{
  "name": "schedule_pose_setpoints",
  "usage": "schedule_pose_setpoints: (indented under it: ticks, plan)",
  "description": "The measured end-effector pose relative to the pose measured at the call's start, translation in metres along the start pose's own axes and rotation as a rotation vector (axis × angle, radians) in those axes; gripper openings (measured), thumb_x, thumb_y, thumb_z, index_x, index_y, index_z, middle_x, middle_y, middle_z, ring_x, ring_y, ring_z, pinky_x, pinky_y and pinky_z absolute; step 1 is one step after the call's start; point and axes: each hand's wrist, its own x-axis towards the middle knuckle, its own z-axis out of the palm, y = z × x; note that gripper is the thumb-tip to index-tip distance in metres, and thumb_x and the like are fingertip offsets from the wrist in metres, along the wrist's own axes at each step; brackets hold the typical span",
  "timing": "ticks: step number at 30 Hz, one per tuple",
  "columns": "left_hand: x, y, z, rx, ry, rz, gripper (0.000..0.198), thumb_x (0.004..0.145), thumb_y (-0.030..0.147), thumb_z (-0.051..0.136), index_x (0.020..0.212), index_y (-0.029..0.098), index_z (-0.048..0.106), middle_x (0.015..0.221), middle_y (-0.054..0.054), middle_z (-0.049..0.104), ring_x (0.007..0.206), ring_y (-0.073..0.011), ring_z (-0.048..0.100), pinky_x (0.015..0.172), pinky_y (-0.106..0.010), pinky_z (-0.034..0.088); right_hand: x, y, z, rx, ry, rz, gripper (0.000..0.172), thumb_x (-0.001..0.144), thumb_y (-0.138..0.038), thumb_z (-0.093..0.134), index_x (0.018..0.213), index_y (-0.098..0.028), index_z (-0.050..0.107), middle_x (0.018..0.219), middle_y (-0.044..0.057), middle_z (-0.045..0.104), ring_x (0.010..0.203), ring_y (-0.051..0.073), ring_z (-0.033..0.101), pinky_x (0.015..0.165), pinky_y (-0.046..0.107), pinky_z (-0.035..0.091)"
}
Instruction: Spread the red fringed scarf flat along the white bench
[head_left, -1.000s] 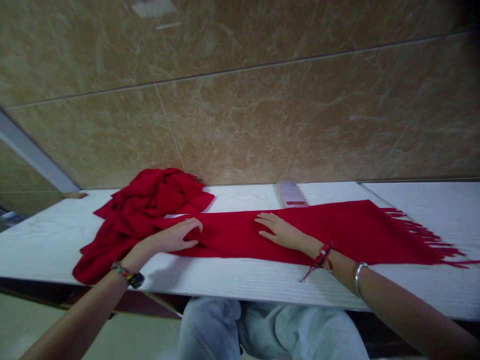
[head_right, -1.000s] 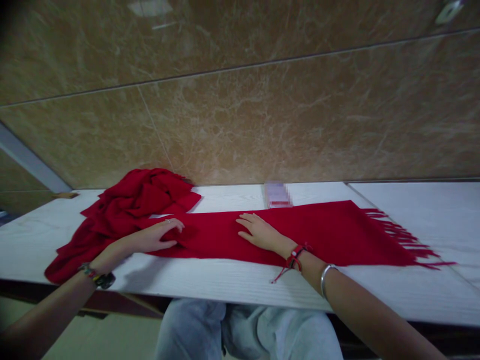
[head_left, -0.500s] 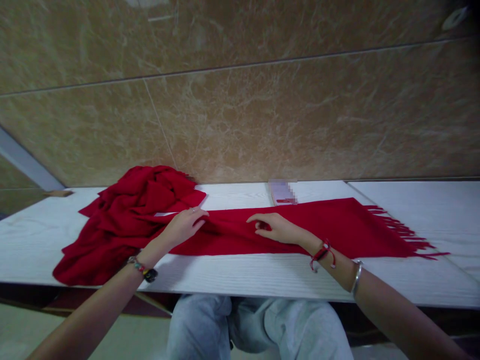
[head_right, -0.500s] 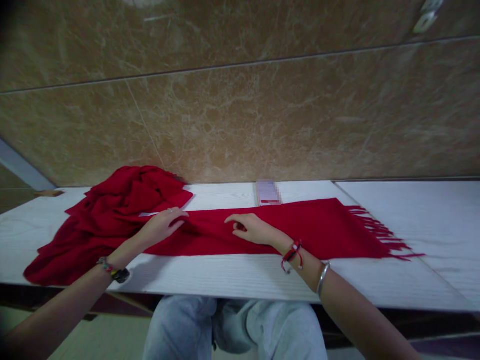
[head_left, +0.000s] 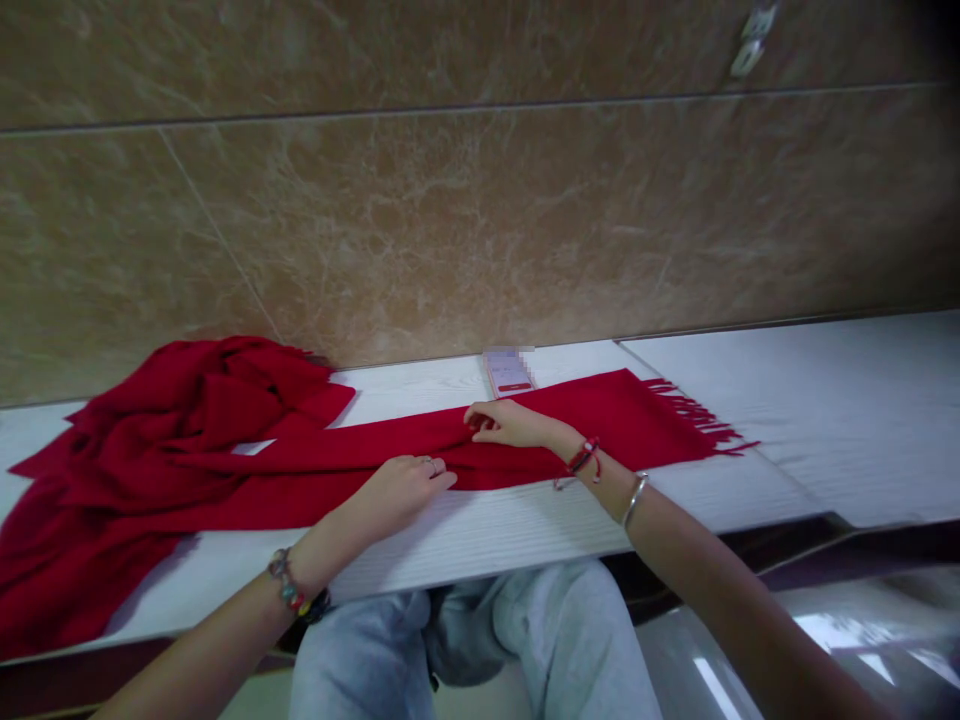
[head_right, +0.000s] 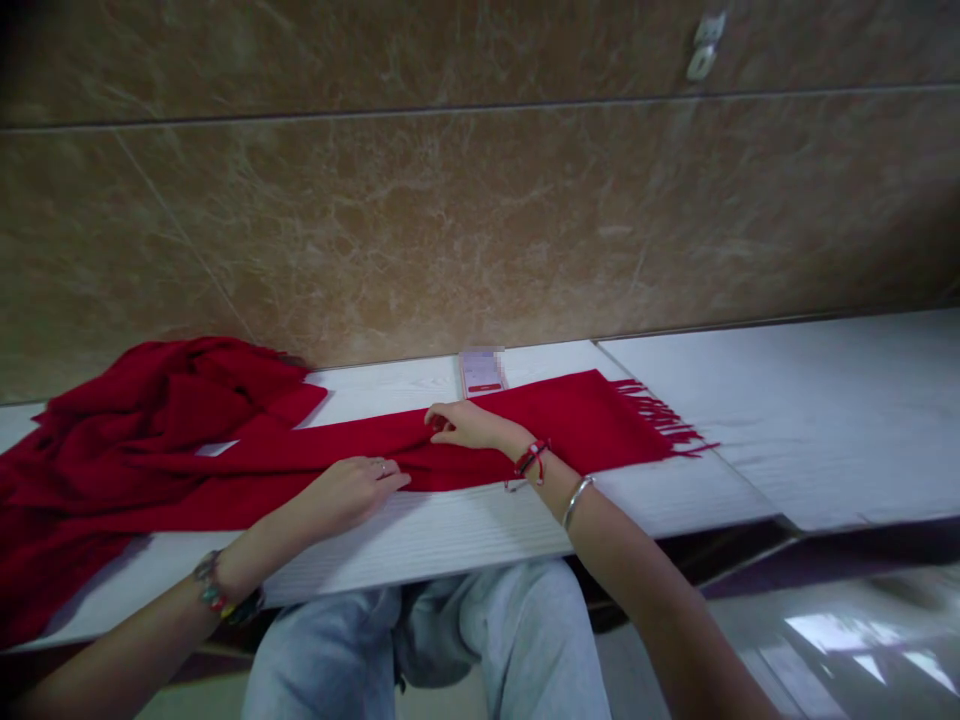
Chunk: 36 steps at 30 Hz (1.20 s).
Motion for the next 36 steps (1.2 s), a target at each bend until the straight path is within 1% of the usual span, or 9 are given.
schedule_pose_setpoints:
  ticks: [5,10,13,17,20,23,27,30,36]
  plan:
    - [0.008,-0.001,-0.003,0.059,-0.007,-0.017,0.038,0.079,0.005,0.043,0.113,0.02,0.05,0.101,-0.007,0.06,0.082,-0.0171,0.06,0.068,-0.027,0.045,-0.067,-0.015,-0.037,-0.196,0.009,0.081,0.05,0.068,-0.024,0.065,0.115,-0.017,0.049,0.118,0.011,0.053,0.107,0.023,0.049,0.091,0.035,0.039]
    - [0.031,0.016,-0.004,0.051,0.015,-0.01,0.036,0.079,0.014,0.049,0.115,0.019,0.049,0.104,-0.009,0.058,0.085,-0.0196,0.059,0.07,-0.03,0.044,-0.126,0.006,-0.047,-0.264,0.011,0.154,0.04,0.071,-0.012,0.056,0.111,-0.017,0.051,0.111,0.01,0.056,0.102,0.021,0.053,0.088,0.034,0.04]
    - [0.05,0.028,-0.007,0.06,0.037,0.01,0.03,0.08,0.012,0.047,0.108,0.018,0.052,0.097,-0.009,0.059,0.085,-0.02,0.058,0.069,-0.031,0.043,-0.136,0.024,-0.047,-0.214,0.107,0.21,0.026,0.074,-0.01,0.051,0.1,-0.017,0.053,0.09,0.006,0.062,0.083,0.017,0.059,0.074,0.028,0.046]
    - [0.069,0.04,-0.015,0.08,0.069,-0.049,0.027,0.076,0.005,0.045,0.098,0.016,0.055,0.092,-0.01,0.058,0.087,-0.0215,0.056,0.07,-0.032,0.043,-0.13,0.037,-0.05,-0.189,0.251,0.206,0.013,0.073,-0.008,0.051,0.084,-0.015,0.055,0.073,0.003,0.06,0.066,0.013,0.057,0.062,0.024,0.045]
    - [0.08,0.048,-0.019,0.064,0.14,-0.116,0.021,0.075,0.01,0.049,0.095,0.015,0.056,0.096,-0.011,0.057,0.091,-0.0238,0.053,0.073,-0.035,0.042,-0.124,0.039,-0.053,-0.237,0.233,0.138,0.013,0.072,-0.006,0.049,0.074,-0.015,0.057,0.072,0.003,0.061,0.067,0.013,0.056,0.064,0.024,0.044]
    - [0.096,0.055,-0.015,0.047,0.22,-0.124,0.019,0.076,0.017,0.053,0.094,0.016,0.057,0.109,-0.013,0.053,0.101,-0.0262,0.048,0.083,-0.039,0.038,-0.122,0.038,-0.057,-0.243,0.208,0.126,0.014,0.073,-0.006,0.048,0.074,-0.015,0.059,0.076,0.004,0.062,0.07,0.014,0.056,0.068,0.025,0.044]
    - [0.119,0.061,-0.009,-0.034,0.292,-0.085,0.029,0.077,0.024,0.055,0.104,0.016,0.052,0.123,-0.012,0.045,0.113,-0.0271,0.04,0.092,-0.041,0.031,-0.133,0.035,-0.069,-0.171,0.219,0.165,0.015,0.075,-0.01,0.05,0.087,-0.015,0.058,0.084,0.005,0.062,0.072,0.013,0.057,0.068,0.024,0.045]
    - [0.132,0.062,-0.009,-0.155,0.269,-0.043,0.042,0.078,0.036,0.054,0.113,0.015,0.045,0.119,-0.013,0.049,0.106,-0.0244,0.048,0.086,-0.038,0.037,-0.154,0.032,-0.08,-0.248,0.255,0.187,0.015,0.073,-0.011,0.054,0.087,-0.014,0.057,0.086,0.006,0.062,0.078,0.015,0.057,0.073,0.027,0.045]
    - [0.148,0.061,-0.009,-0.114,0.216,0.059,0.033,0.083,0.01,0.04,0.115,0.019,0.045,0.096,-0.006,0.061,0.081,-0.0177,0.059,0.069,-0.029,0.044,-0.194,0.035,-0.074,-0.322,0.257,0.22,0.012,0.075,-0.014,0.053,0.086,-0.016,0.058,0.087,0.006,0.062,0.082,0.017,0.057,0.075,0.029,0.044]
